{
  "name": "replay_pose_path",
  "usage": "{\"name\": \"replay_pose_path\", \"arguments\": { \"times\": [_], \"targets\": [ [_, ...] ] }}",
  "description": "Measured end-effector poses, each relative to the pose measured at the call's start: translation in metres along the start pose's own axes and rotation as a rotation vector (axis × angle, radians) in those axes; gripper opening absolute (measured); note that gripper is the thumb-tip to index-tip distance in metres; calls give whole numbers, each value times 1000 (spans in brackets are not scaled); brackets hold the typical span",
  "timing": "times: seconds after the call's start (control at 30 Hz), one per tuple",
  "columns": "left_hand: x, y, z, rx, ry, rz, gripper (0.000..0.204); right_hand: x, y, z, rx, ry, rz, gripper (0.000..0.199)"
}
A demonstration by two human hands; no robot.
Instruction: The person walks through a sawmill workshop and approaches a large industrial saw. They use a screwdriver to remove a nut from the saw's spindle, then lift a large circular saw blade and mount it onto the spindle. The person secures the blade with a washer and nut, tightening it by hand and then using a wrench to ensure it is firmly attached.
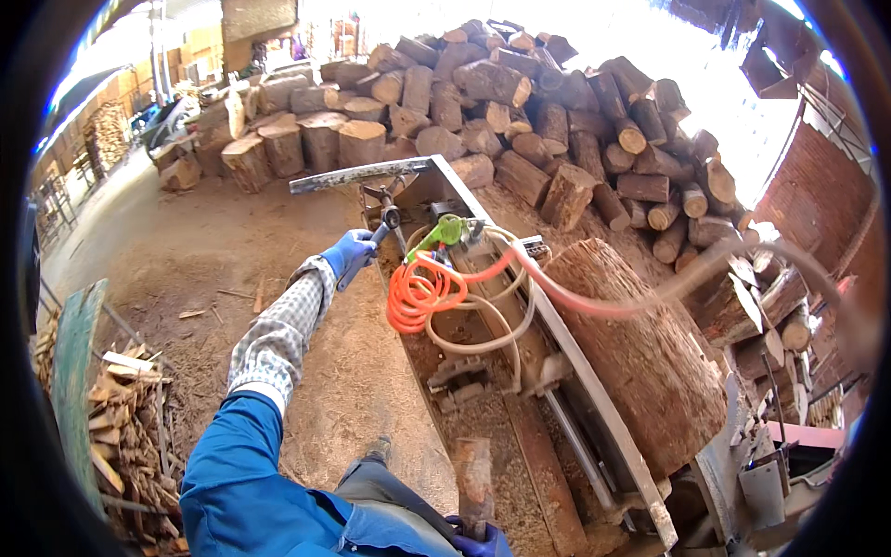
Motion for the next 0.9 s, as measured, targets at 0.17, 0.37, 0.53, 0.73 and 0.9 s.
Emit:
{"name": "replay_pose_path", "arguments": {
  "times": [0.17,0.37,0.53,0.73,0.9],
  "targets": [
    [-149,-43,-54,-74,-57,101,13,-22,-41,-47,239,158,132,24],
    [-262,-85,-89,-1252,-269,-850,12,-40,6,-66,-484,471,-131,52],
    [-281,-76,-46,-996,-387,-503,45,-47,-6,-65,-391,440,-16,52],
    [-197,-14,-60,-1068,-588,-1001,17,-17,30,-77,-519,423,72,57],
    [-78,28,-9,181,-621,133,24,57,46,-57,-593,408,280,56]
  ]
}}
Point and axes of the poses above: each hand's wrist, its own x-axis away from the middle knuckle, its own z-axis out of the back of the hand, y = z × x, the point moved 1 cm from there along -x, towards the middle knuckle
